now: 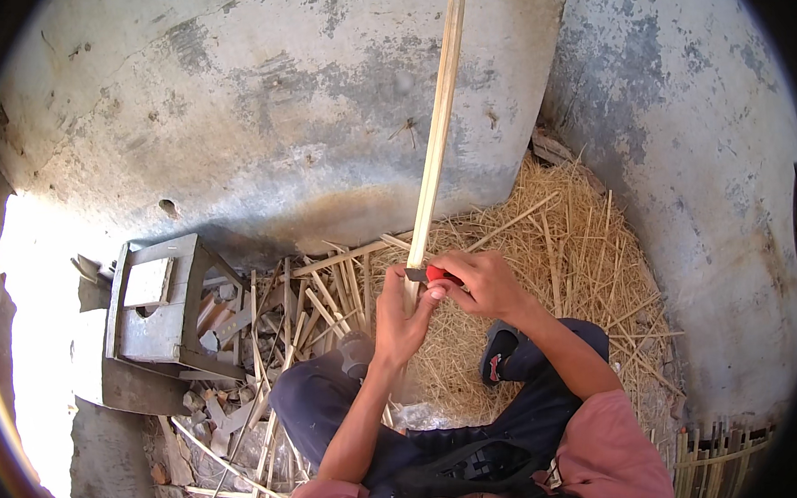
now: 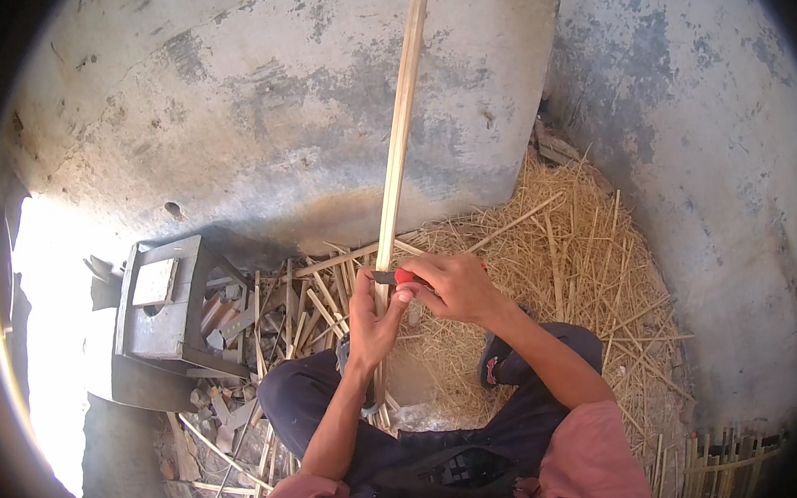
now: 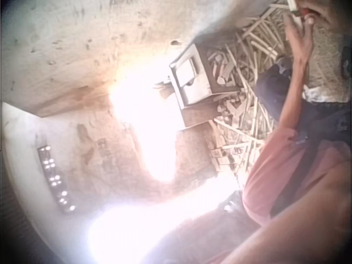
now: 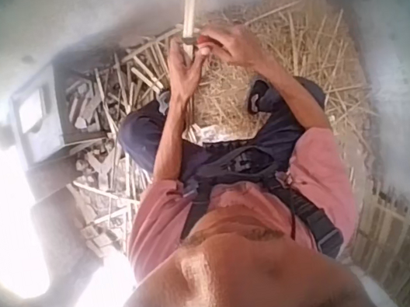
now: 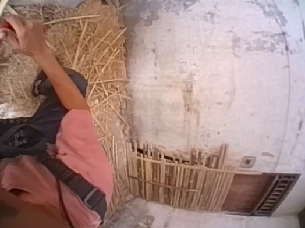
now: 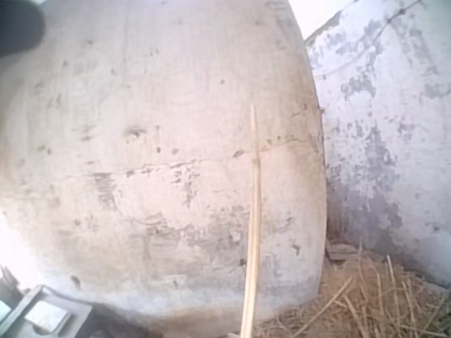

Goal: The person scrapes the side of a thin wooden pole using a small red-handled blade while sitting on a straw-covered floor.

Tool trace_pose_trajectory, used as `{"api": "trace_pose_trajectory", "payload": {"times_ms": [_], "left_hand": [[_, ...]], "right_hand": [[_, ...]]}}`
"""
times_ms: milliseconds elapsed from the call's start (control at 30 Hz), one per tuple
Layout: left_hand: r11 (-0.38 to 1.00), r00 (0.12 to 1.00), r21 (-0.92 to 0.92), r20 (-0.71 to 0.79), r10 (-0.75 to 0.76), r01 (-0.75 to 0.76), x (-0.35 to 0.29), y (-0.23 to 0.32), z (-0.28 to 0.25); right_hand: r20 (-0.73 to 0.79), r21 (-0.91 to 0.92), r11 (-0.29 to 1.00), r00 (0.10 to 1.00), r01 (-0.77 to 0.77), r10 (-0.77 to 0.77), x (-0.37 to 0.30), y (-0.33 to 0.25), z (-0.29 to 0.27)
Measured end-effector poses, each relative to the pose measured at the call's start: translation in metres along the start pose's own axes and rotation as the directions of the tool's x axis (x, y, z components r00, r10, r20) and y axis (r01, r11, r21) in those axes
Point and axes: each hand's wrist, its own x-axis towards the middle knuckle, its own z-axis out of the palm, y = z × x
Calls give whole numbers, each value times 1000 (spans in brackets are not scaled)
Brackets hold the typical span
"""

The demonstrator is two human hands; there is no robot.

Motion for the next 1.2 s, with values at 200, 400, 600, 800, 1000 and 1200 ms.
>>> {"api": "trace_pose_trajectory", "payload": {"times_ms": [200, 400, 600, 800, 1000, 1200], "left_hand": [[1000, 1000, 1, -26, 7, -7, -1, -1, -1], [998, 1000, -66, -21, -16, 14, -1, 0, -1], [991, 998, -115, 8, -63, 64, -2, 3, -2], [999, 998, 0, -40, -40, 40, -2, 2, -1], [998, 995, 13, -81, -61, 63, -2, -2, 5], [998, 995, 16, -68, -66, 68, -1, 0, 4]], "right_hand": [[-68, -81, 995, 996, 52, -57, 1, -8, 2], [-98, -116, 990, 991, 76, -88, 0, -9, 6], [-128, -139, 988, 988, 69, -87, 1, -12, 8], [-163, -158, 985, 982, 74, -100, 3, -17, 7], [-148, -200, 979, 987, 29, -59, 1, -16, 10], [-91, -246, 969, 996, -15, -8, -1, -15, 8]]}}
